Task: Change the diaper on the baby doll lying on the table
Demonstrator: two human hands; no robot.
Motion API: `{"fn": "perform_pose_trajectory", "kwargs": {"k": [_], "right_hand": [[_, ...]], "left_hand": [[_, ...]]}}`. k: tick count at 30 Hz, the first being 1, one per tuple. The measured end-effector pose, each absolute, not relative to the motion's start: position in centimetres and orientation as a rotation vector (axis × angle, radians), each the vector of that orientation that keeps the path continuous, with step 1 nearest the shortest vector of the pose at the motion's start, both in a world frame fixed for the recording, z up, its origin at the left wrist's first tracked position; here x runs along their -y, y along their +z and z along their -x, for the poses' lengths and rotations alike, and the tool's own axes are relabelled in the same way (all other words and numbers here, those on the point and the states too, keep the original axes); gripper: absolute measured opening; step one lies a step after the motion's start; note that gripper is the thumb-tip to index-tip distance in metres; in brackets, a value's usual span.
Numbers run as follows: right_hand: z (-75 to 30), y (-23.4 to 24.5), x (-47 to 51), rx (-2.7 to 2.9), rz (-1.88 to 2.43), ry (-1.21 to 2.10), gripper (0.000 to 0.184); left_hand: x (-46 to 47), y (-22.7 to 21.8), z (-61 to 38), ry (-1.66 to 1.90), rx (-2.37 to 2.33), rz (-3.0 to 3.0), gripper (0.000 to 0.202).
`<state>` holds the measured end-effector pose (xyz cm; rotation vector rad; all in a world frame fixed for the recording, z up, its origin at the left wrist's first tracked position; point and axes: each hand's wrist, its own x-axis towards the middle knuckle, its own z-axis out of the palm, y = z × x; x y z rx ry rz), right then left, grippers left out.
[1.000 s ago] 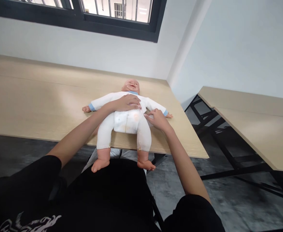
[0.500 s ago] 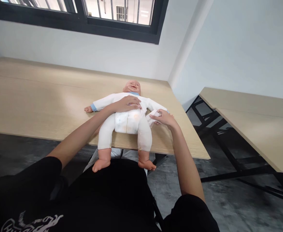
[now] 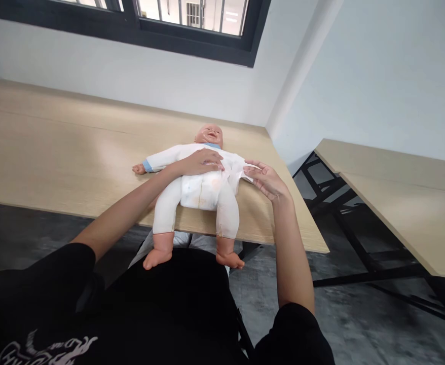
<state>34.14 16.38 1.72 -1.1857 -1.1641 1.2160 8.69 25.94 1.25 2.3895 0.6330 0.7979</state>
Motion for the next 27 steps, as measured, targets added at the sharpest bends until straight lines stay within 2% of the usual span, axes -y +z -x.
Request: {"fn": "perform_pose_trajectory", "kwargs": {"k": [6, 14, 21, 27], "right_hand": [[-30.6, 3.1, -18.8, 1.353, 1.106, 1.272, 0.059], [-26.5, 3.1, -19.7, 1.350, 1.178, 1.194, 0.056], [-25.4, 2.4, -18.8, 1.372, 1.253, 0.969, 0.047], [-25.0, 2.0, -18.5, 1.472, 1.169, 1.016, 0.061]], "left_hand": [[-26.4, 0.9, -8.7, 0.683, -0.663, -2.601, 0.031], [-27.4, 0.0, -9.0, 0.731, -0.688, -2.537, 0.034], [-27.3, 0.0, -9.1, 0.758, -0.697, -2.535, 0.031], [-27.2, -0.2, -9.0, 0.857, -0.660, -2.391, 0.021]]}}
